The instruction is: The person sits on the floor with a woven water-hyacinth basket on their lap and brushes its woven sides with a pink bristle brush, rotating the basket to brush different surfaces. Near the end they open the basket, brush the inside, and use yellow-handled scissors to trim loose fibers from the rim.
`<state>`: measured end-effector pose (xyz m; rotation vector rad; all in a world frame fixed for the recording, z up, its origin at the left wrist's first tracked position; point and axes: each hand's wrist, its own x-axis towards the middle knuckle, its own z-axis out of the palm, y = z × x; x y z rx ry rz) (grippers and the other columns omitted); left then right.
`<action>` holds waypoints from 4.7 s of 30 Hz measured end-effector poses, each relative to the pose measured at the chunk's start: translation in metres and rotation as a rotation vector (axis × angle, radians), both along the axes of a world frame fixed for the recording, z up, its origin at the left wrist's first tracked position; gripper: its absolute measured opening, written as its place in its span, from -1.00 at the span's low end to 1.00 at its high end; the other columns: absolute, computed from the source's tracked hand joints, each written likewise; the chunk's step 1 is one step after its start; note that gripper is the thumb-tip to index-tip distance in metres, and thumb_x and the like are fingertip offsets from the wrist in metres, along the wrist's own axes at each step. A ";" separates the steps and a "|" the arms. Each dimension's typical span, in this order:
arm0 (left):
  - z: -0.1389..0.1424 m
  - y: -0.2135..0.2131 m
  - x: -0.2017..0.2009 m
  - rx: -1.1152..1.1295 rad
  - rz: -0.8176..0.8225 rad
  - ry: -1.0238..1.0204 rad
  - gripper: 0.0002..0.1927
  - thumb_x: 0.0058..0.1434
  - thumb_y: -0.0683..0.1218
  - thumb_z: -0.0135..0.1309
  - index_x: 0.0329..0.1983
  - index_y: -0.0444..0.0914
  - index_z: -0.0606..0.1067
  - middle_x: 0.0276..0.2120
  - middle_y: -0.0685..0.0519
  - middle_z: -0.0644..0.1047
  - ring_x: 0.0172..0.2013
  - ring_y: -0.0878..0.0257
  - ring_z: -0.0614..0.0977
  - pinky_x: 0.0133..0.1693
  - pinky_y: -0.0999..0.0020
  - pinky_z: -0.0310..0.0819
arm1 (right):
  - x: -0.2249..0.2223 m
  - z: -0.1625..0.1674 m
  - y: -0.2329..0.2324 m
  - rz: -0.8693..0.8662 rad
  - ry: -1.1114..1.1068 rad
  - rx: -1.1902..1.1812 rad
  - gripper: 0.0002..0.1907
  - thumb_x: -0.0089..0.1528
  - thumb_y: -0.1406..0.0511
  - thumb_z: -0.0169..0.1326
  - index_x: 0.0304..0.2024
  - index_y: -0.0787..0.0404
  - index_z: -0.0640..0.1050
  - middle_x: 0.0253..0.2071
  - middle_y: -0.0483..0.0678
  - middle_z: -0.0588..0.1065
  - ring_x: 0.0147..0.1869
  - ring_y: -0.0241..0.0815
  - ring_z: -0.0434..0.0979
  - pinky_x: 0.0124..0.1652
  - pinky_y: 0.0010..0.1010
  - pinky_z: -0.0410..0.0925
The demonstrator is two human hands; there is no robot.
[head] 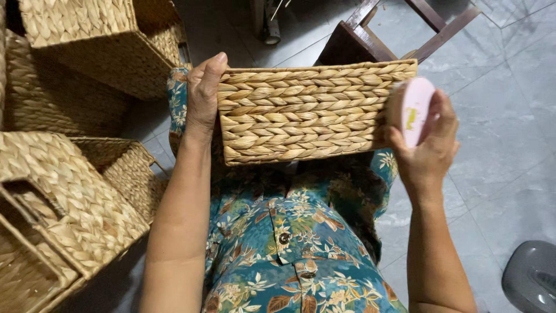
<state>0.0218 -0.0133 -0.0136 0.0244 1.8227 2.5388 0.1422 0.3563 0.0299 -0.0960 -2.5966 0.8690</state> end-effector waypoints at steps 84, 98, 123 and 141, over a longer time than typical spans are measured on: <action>-0.008 0.002 -0.004 0.016 0.053 0.029 -0.58 0.41 0.09 0.03 -0.55 -0.17 0.37 -0.58 0.20 0.40 -0.54 0.41 0.36 -0.41 0.41 0.28 | -0.010 -0.009 -0.113 0.316 0.112 0.136 0.04 0.13 0.15 0.42 0.49 0.21 0.11 0.03 0.07 0.39 0.04 0.01 0.38 0.02 -0.08 0.28; -0.010 0.001 -0.002 -0.030 0.047 0.033 -0.56 0.41 0.15 0.03 -0.52 -0.19 0.41 -0.56 0.19 0.42 -0.50 0.42 0.38 -0.36 0.44 0.30 | -0.042 0.002 -0.028 0.135 0.098 -0.169 -0.17 0.21 0.29 0.40 0.45 0.22 0.30 0.35 0.10 0.44 0.44 -0.02 0.49 0.41 -0.23 0.39; -0.011 0.001 -0.004 -0.024 0.056 0.039 -0.57 0.42 0.13 0.03 -0.53 -0.16 0.38 -0.57 0.22 0.39 -0.50 0.42 0.36 -0.36 0.43 0.26 | 0.003 -0.005 -0.013 0.130 0.078 0.011 -0.10 0.13 0.29 0.44 0.44 0.21 0.28 0.25 0.14 0.45 0.37 0.00 0.50 0.36 -0.16 0.40; 0.020 0.003 -0.004 0.056 0.039 -0.046 -0.67 0.35 0.09 0.01 -0.47 -0.17 0.50 -0.55 0.20 0.51 -0.53 0.43 0.45 -0.41 0.47 0.35 | -0.050 0.019 -0.180 0.495 0.165 0.209 0.05 -0.09 0.02 0.47 0.34 0.21 0.31 -0.15 0.06 0.42 -0.09 0.05 0.43 -0.08 -0.05 0.27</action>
